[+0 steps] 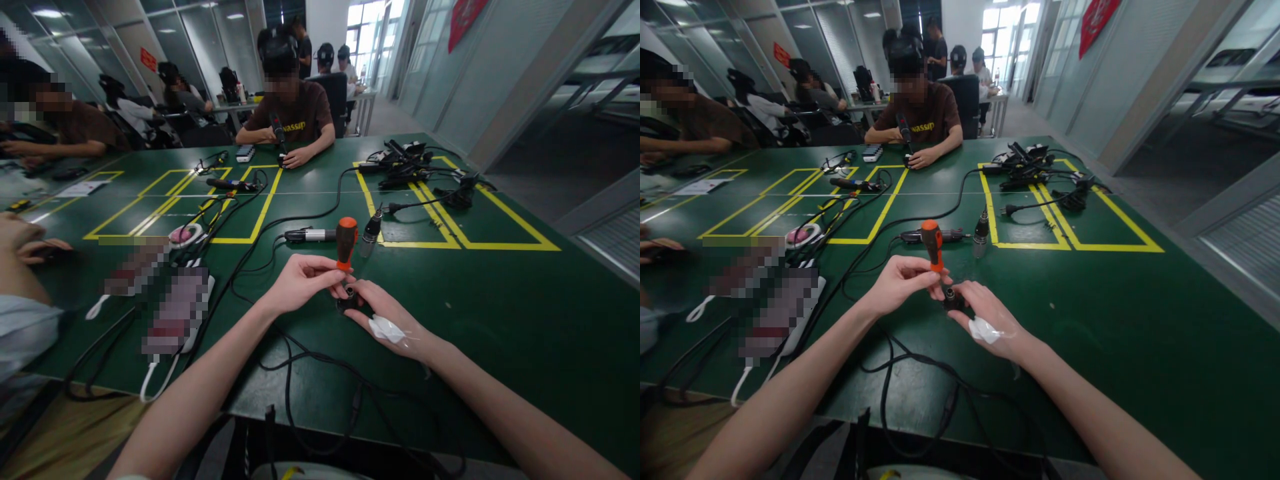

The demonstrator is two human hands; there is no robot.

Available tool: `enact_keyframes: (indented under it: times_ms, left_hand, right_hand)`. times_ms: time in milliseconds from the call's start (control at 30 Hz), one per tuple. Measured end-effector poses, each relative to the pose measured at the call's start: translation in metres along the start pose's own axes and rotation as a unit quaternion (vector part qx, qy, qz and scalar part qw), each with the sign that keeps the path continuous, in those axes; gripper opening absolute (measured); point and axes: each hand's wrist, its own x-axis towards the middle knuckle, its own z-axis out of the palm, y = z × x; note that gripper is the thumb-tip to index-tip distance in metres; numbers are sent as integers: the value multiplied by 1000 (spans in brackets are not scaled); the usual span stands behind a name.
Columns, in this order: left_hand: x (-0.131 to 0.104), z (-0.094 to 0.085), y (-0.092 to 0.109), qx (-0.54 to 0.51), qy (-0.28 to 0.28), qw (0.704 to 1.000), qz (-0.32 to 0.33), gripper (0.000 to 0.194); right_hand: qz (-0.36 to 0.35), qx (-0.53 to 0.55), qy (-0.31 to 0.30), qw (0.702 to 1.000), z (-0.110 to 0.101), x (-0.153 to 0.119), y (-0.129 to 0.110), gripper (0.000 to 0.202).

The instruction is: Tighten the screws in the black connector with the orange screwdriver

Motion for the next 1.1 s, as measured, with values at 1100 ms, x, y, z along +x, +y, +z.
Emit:
enact_keyframes:
  times_ms: [1100]
  left_hand:
    - [2,3,-7,-14,16,1000,3,43]
  right_hand:
    - [15,3,-9,1000,-2,0,-1,19]
